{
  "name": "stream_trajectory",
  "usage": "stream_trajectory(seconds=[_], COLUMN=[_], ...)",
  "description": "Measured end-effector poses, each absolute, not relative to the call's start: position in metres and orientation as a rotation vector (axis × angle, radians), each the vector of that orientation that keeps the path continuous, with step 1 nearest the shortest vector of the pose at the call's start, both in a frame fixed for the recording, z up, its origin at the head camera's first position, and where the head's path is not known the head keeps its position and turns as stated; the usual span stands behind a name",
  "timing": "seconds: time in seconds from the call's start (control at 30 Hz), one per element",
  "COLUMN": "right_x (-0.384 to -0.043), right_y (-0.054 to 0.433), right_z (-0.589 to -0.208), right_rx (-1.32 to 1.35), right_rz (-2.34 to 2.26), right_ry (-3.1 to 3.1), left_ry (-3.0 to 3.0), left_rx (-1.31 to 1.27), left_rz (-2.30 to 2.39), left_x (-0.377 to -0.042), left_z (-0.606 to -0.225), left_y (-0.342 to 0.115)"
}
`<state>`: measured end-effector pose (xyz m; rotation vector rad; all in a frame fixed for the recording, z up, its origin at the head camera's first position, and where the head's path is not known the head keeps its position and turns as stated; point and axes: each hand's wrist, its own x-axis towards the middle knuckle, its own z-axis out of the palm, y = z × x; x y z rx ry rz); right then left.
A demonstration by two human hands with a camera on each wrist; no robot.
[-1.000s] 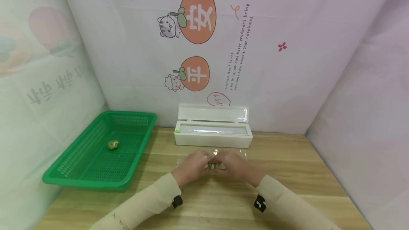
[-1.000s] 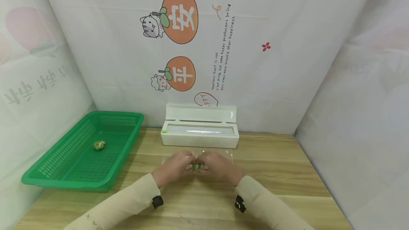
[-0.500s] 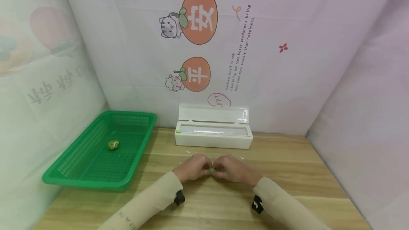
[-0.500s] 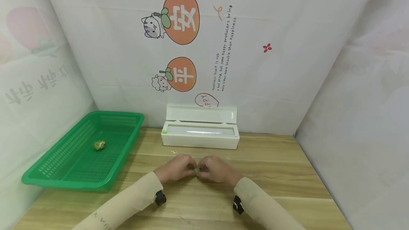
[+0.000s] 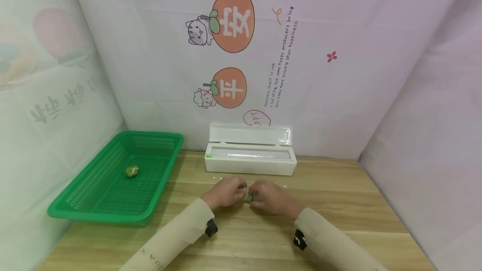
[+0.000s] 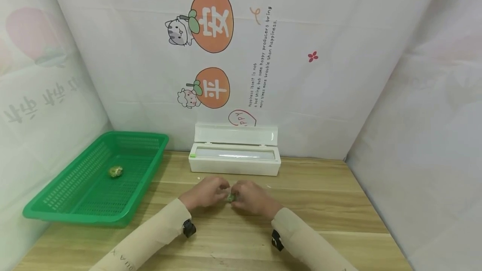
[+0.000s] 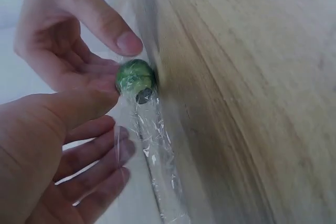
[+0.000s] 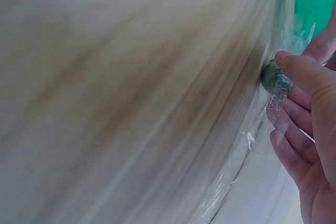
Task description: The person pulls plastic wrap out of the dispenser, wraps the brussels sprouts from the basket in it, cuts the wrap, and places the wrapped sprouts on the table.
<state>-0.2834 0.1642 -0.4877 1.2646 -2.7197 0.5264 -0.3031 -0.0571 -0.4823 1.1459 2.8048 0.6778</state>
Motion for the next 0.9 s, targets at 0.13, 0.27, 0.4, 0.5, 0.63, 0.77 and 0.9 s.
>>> stream_trajectory(seconds=[0.13,0.27,0.4,0.5,0.63,0.77,0.9], right_x=[-0.292,-0.297,-0.296,-0.296,-0.297,-0.299,-0.304], right_y=[0.165,0.166,0.165,0.167,0.167,0.168,0.167], right_z=[-0.489,-0.488,-0.484,-0.479,-0.476,-0.481,-0.485], right_rx=[1.207,1.168,1.078,1.034,1.055,1.123,1.154], right_rz=[0.512,0.525,0.542,0.566,0.617,0.628,0.557], right_ry=[-2.789,-2.846,-2.875,-2.846,-2.792,-2.752,-2.706], left_ry=[2.865,2.901,2.938,2.94,2.912,2.868,2.896], left_rx=[1.238,1.315,1.291,1.266,1.232,1.226,1.204], left_rz=[0.649,0.589,0.568,0.59,0.638,0.683,0.656], left_x=[-0.299,-0.297,-0.3,-0.308,-0.317,-0.321,-0.32], left_z=[-0.481,-0.484,-0.491,-0.496,-0.496,-0.493,-0.489], left_y=[-0.056,-0.05,-0.045,-0.041,-0.036,-0.034,-0.034])
